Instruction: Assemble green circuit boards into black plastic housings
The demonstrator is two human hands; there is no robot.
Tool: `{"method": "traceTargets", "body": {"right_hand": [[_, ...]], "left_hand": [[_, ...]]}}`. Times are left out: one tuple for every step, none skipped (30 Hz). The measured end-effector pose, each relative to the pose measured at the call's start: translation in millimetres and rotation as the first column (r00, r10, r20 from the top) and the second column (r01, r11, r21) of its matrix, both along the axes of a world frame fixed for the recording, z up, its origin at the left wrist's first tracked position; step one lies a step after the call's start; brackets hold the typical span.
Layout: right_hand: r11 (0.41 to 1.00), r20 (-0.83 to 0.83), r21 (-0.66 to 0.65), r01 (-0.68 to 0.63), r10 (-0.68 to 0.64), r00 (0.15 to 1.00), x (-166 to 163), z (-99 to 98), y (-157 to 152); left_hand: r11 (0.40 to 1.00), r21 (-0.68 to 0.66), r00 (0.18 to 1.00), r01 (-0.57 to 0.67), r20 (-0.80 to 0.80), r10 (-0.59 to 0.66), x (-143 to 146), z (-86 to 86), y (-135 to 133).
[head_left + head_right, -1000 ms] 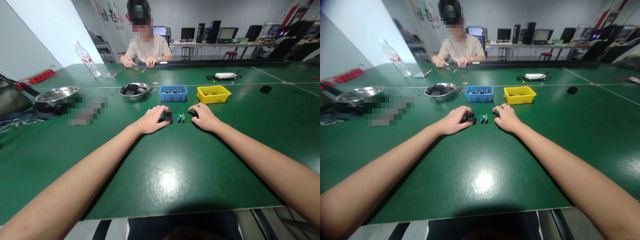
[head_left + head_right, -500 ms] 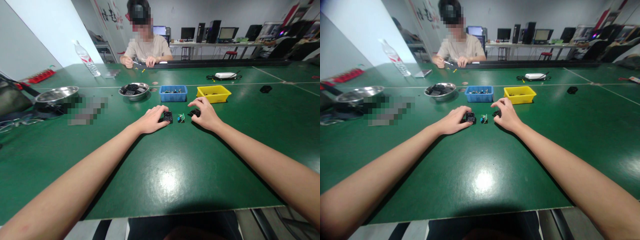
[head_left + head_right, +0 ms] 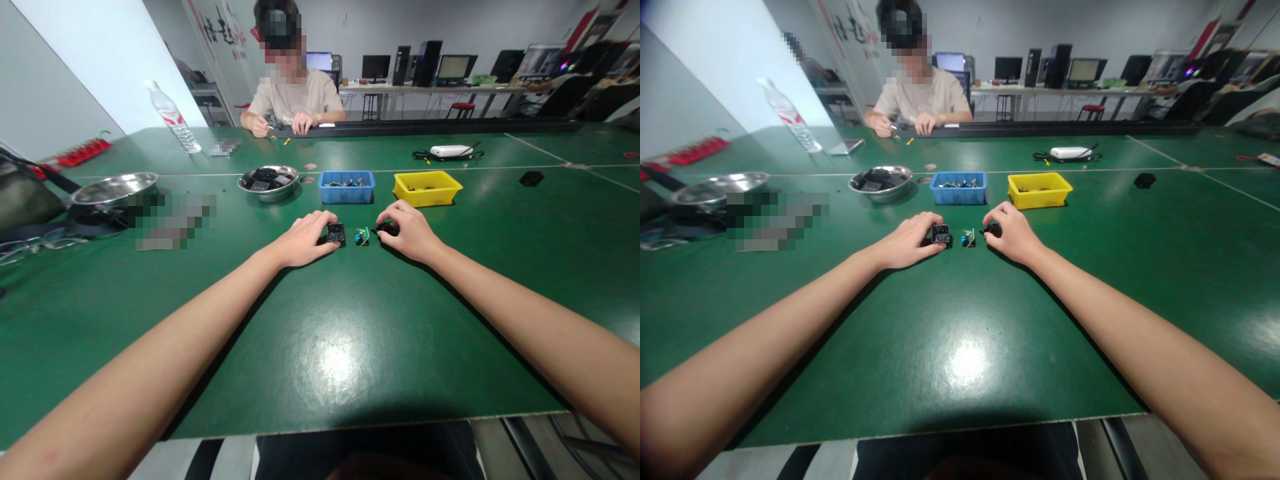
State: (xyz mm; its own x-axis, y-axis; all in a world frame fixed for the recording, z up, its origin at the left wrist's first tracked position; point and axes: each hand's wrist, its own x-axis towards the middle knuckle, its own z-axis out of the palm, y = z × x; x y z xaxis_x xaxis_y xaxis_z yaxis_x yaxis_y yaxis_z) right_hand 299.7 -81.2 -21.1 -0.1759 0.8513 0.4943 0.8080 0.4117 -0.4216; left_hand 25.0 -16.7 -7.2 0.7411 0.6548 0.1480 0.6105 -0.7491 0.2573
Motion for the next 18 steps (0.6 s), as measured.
{"method": "traceTargets", "body": {"right_hand": [[1.000,-0.007,-0.013,0.004,-0.004,1.000,0.5,-0.7,0.9],[1.000,-0.022,-0.022,0.008,-0.009,1.000,0.9,-1.4,1.9],[1.000,-0.043,-0.026,0.011,-0.012,0.999,1.0,-2.1,2.7],[1.000,-0.064,-0.027,0.014,-0.016,0.998,1.0,-2.7,3.4],[0.999,-0.080,-0.028,0.020,-0.023,0.997,1.0,-3.1,4.0],[0.999,-0.086,-0.029,0.032,-0.034,0.996,0.8,-3.2,4.4],[0.998,-0.082,-0.030,0.050,-0.052,0.995,0.8,-3.0,4.7],[0.997,-0.068,-0.031,0.070,-0.072,0.995,0.8,-2.5,4.9],[0.996,-0.051,-0.030,0.088,-0.090,0.995,1.0,-1.8,5.0],[0.994,-0.038,-0.029,0.104,-0.105,0.994,1.3,-1.0,5.0],[0.993,-0.031,-0.026,0.116,-0.117,0.993,1.7,-0.1,4.9],[0.992,-0.036,-0.022,0.126,-0.127,0.991,2.3,0.7,4.8],[0.990,-0.052,-0.016,0.138,-0.139,0.989,2.9,1.4,4.7],[0.988,-0.076,-0.009,0.156,-0.156,0.985,3.5,1.9,4.6],[0.984,-0.103,-0.001,0.179,-0.178,0.979,4.0,2.4,4.5],[0.979,-0.130,0.006,0.203,-0.200,0.971,4.6,2.7,4.4],[0.974,-0.155,0.012,0.225,-0.220,0.963,5.1,3.1,4.4],[0.970,-0.177,0.016,0.243,-0.236,0.955,5.7,3.6,4.5]], "left_hand": [[1.000,-0.002,1.000,0.000,-0.001,0.000,0.1,-0.1,0.1],[1.000,-0.002,1.000,0.000,-0.003,0.000,0.2,-0.2,0.2],[1.000,-0.001,1.000,0.001,-0.003,-0.001,0.3,-0.3,0.3],[1.000,0.000,1.000,0.001,-0.003,-0.001,0.3,-0.5,0.4],[1.000,0.001,1.000,0.000,-0.003,0.000,0.3,-0.6,0.5],[1.000,0.002,1.000,-0.001,-0.002,0.001,0.3,-0.7,0.6],[1.000,0.001,1.000,-0.002,-0.002,0.002,0.3,-0.8,0.6],[1.000,0.001,1.000,-0.003,-0.001,0.003,0.3,-0.9,0.7],[1.000,0.000,1.000,-0.003,-0.001,0.003,0.2,-0.9,0.7],[1.000,0.001,1.000,-0.002,-0.002,0.002,0.2,-1.0,0.8],[1.000,0.001,1.000,-0.002,-0.004,0.002,0.1,-1.1,0.8],[1.000,0.003,1.000,-0.002,-0.006,0.002,0.1,-1.2,0.9],[1.000,0.004,1.000,-0.001,-0.006,0.001,0.1,-1.3,1.0],[1.000,0.006,1.000,0.000,-0.006,0.000,0.0,-1.5,1.2],[1.000,0.008,1.000,0.002,-0.005,-0.001,-0.1,-1.7,1.3],[1.000,0.009,1.000,0.003,-0.004,-0.003,-0.1,-1.9,1.4],[1.000,0.009,1.000,0.005,-0.004,-0.004,-0.2,-2.1,1.6],[1.000,0.009,1.000,0.005,-0.004,-0.005,-0.3,-2.3,1.7]]}}
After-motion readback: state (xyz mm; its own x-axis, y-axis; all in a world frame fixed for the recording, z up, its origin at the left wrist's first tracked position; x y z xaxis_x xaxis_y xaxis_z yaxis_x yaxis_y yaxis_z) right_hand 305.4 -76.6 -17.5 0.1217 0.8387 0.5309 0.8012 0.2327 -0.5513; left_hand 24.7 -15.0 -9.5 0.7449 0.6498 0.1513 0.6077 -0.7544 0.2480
